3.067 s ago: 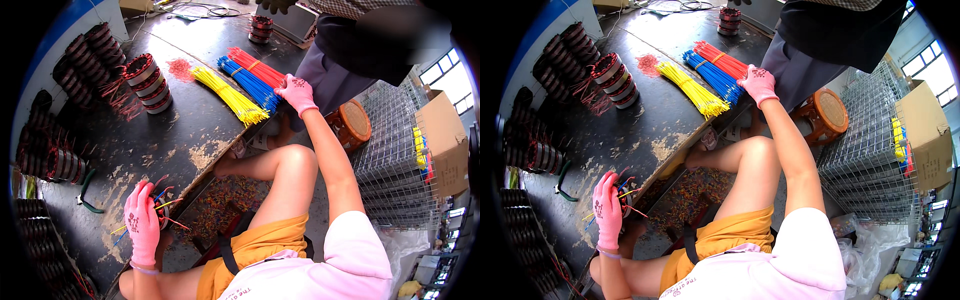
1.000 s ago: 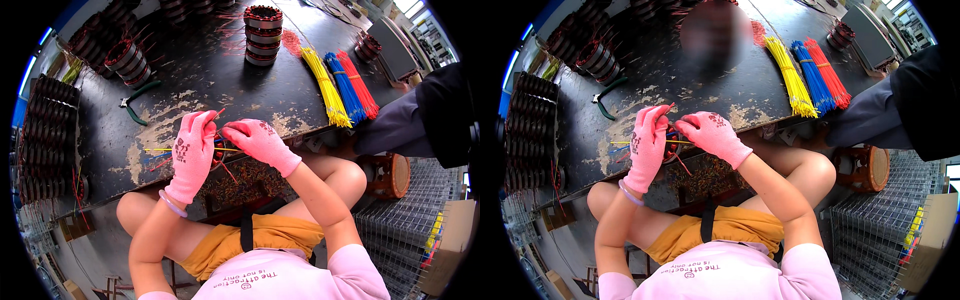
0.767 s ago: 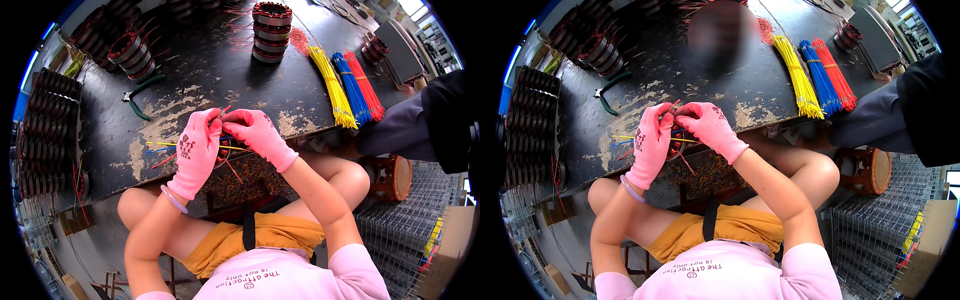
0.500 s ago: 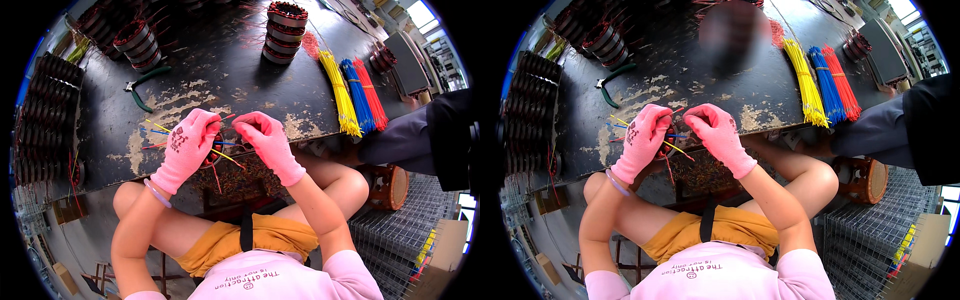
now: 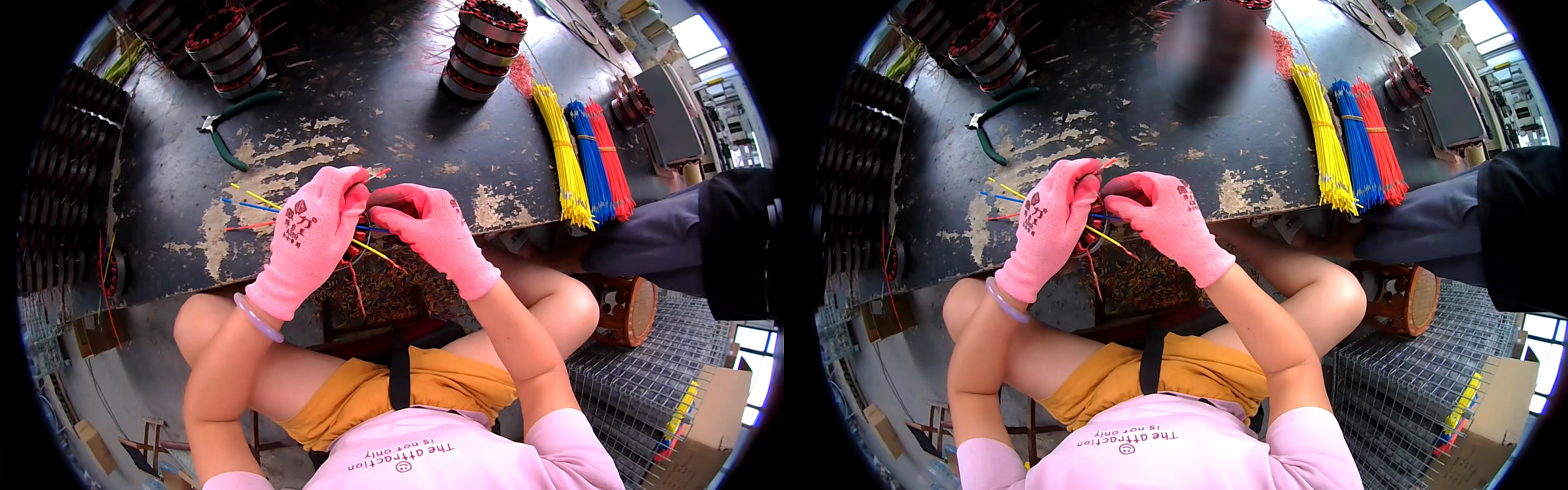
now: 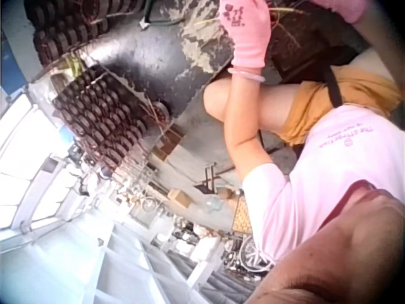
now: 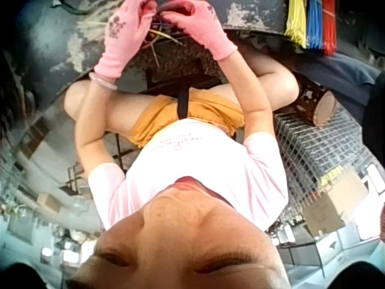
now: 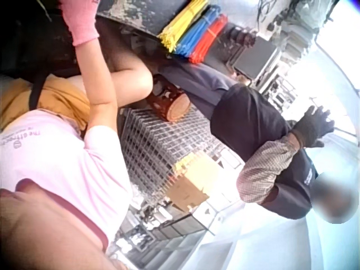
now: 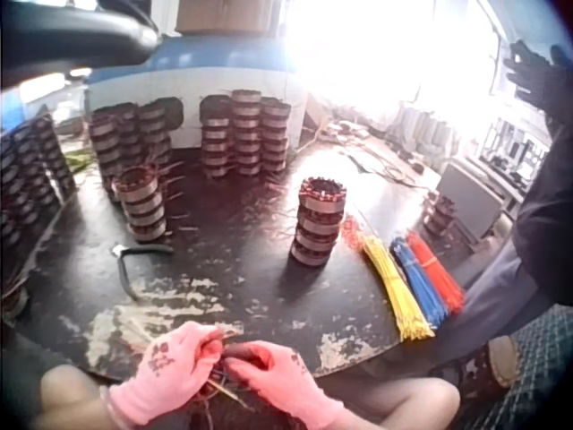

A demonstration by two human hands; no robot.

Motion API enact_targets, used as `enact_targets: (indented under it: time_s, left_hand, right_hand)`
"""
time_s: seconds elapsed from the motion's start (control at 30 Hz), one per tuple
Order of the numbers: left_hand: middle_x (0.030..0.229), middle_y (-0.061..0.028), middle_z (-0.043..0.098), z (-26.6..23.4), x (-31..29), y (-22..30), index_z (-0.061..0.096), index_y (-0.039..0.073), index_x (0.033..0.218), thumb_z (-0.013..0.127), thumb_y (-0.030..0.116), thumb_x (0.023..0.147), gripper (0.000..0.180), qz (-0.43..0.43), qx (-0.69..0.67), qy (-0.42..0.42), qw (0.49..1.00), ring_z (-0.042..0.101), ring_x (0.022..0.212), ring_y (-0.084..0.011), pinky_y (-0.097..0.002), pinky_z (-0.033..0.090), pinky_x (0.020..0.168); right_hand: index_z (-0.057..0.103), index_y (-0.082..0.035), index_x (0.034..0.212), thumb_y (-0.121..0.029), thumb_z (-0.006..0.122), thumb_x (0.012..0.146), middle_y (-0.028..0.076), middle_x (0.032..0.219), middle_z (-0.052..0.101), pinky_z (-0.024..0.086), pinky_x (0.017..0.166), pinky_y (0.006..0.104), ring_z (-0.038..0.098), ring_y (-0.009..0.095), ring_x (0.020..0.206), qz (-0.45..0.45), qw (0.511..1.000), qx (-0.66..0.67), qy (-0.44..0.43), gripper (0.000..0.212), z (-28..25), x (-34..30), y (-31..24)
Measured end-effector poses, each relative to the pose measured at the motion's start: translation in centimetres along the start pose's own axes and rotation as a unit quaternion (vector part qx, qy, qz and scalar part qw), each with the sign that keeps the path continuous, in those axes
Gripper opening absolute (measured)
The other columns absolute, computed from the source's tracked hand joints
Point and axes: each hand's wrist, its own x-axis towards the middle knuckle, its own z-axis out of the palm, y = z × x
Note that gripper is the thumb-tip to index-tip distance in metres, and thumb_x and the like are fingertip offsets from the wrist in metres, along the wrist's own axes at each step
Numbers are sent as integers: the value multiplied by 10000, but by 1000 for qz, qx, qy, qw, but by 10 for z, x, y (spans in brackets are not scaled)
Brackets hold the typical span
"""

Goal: The person inserts plastic zip-ties into the windings of a motor stator by hand, tightens them, and trims the excess length using diagonal cutters. They move completed components to a stack on the workbench and reach for new ones.

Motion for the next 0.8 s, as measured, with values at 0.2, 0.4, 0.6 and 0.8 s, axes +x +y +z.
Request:
enact_targets:
  time_s: [0.2,0.4,0.6,0.8]
  left_hand:
    - [1047,-128,643,-8,-2,-1,619,31,1109,620,12,915,195,12,12,-37,999,669,921,-332,-398,536,776]
    - [1049,-109,621,-7,0,-5,631,66,1059,655,41,864,198,42,22,-70,996,648,956,-346,-432,534,791]
    - [1092,-123,645,-14,3,4,666,24,1057,653,15,885,173,47,35,-81,995,666,947,-328,-386,543,814]
    - [1090,-121,642,-13,5,19,659,21,1057,666,36,894,164,45,49,-53,996,656,963,-341,-390,538,820]
  right_hand:
    - [748,-22,1055,-65,714,893,86,926,713,534,717,292,681,162,801,-154,965,-174,119,171,3,-10,3]
    - [715,-85,949,-42,727,831,83,978,682,532,799,392,648,302,916,-279,904,-280,163,127,0,-15,-8]
    - [696,-41,1017,-61,684,893,117,957,699,534,780,363,667,290,881,-182,952,-241,44,126,-10,-6,-34]
    - [688,-15,1058,-76,665,935,120,861,693,528,720,312,644,167,749,-138,970,-201,23,139,-16,-7,-40]
